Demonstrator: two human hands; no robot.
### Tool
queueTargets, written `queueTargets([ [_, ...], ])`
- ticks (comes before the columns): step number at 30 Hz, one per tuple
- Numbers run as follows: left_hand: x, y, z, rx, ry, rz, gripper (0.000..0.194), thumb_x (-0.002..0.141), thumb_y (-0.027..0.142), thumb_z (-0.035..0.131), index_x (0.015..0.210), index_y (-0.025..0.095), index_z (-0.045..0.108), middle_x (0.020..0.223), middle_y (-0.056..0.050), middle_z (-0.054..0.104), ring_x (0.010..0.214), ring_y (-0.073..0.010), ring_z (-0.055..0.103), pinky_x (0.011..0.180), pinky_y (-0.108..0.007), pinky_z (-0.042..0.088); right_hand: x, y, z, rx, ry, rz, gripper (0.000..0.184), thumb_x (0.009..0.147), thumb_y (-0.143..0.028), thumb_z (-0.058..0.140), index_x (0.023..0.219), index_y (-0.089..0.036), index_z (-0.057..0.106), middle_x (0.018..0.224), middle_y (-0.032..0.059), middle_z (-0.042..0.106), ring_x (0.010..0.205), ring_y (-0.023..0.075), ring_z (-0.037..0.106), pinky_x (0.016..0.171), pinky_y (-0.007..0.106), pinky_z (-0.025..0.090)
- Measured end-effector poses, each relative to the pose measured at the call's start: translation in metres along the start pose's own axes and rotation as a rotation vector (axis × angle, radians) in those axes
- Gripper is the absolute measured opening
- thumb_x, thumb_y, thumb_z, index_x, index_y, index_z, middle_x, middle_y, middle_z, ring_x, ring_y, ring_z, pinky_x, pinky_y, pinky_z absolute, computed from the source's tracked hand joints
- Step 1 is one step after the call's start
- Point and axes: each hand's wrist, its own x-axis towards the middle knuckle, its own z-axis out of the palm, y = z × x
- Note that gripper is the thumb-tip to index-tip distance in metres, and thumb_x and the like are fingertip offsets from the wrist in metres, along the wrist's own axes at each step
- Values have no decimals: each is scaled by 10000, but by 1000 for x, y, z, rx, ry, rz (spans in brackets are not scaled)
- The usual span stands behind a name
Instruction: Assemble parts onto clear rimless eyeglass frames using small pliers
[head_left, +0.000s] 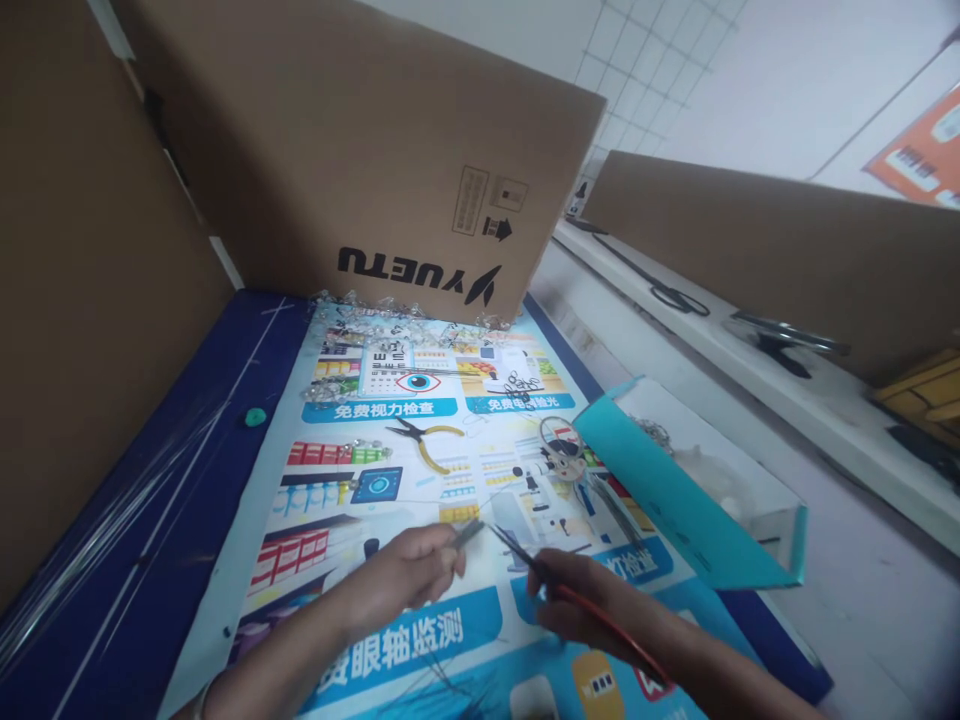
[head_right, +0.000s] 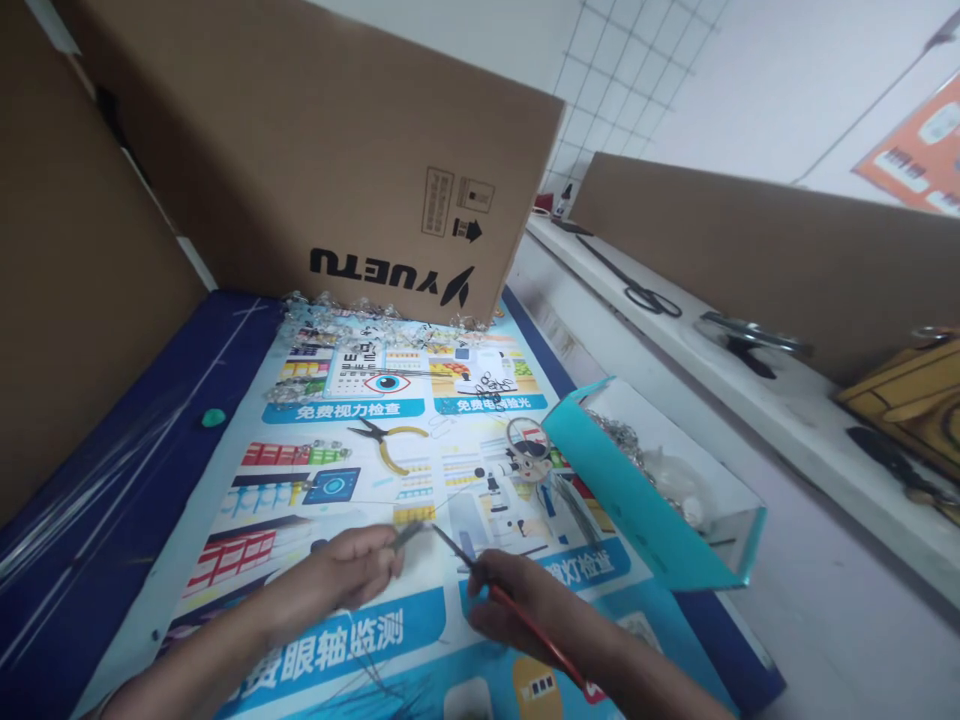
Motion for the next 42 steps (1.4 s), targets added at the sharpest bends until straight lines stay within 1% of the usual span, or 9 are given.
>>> queueTargets([
  [3,4,-1,-1,-118,195,83,315,811,455,454,796,145,504,485,71,323,437,-53,203,434,-193,127,-24,33,-9,-357,332,35,261,728,-282,510,973,-204,548,868,38,599,746,159,555,629,239,426],
  [5,6,-1,-2,-190,362,152,291,801,434,487,818,144,508,496,71,335,440,-49,227,438,-183,153,-36,61,-13,-524,456,33,349,731,-222,463,1074,-222,526,1029,73,578,902,198,551,737,286,431],
  [10,7,1,-8,-355,652,307,250,750,390,580,846,168,520,580,52,422,488,-46,333,477,-163,259,-43,108,-12,-754,508,-9,410,721,-173,439,1120,-187,533,1074,106,572,1027,209,514,854,317,406],
  [17,7,4,-17,-285,833,467,213,753,365,584,845,175,552,634,37,469,546,-61,384,524,-169,315,-35,121,-8,-1000,572,8,416,749,-146,404,1145,-175,530,1056,135,587,972,263,543,798,397,412],
  [22,6,10,-21,-272,899,541,232,759,379,573,840,166,531,630,30,457,551,-71,386,552,-190,333,-26,95,-15,-1073,506,16,185,740,-131,431,783,-186,603,743,95,620,664,227,573,606,340,386],
  [28,5,11,-24,-299,910,585,212,787,372,542,863,176,519,630,38,440,534,-62,351,538,-183,322,44,15,2,-1207,510,-473,184,743,-42,450,806,-167,570,802,69,597,729,193,529,665,316,351],
  [31,6,6,-22,-281,919,531,247,763,397,569,852,169,534,623,35,450,531,-66,357,527,-186,322,83,-8,14,-1424,424,-585,133,712,-51,488,797,-117,566,778,114,588,709,214,513,613,330,350],
  [35,10,0,-20,-256,886,480,278,749,417,580,853,161,552,616,30,448,531,-72,374,529,-191,330,106,-20,19,-1521,292,-589,74,672,-56,512,684,-121,546,650,101,557,625,192,496,548,308,334],
  [42,12,-6,-16,-199,855,417,319,722,458,589,872,177,570,588,32,473,529,-89,388,515,-188,338,115,-30,7,-1472,285,-510,141,612,-32,509,722,-113,543,699,95,572,659,198,541,564,307,364],
])
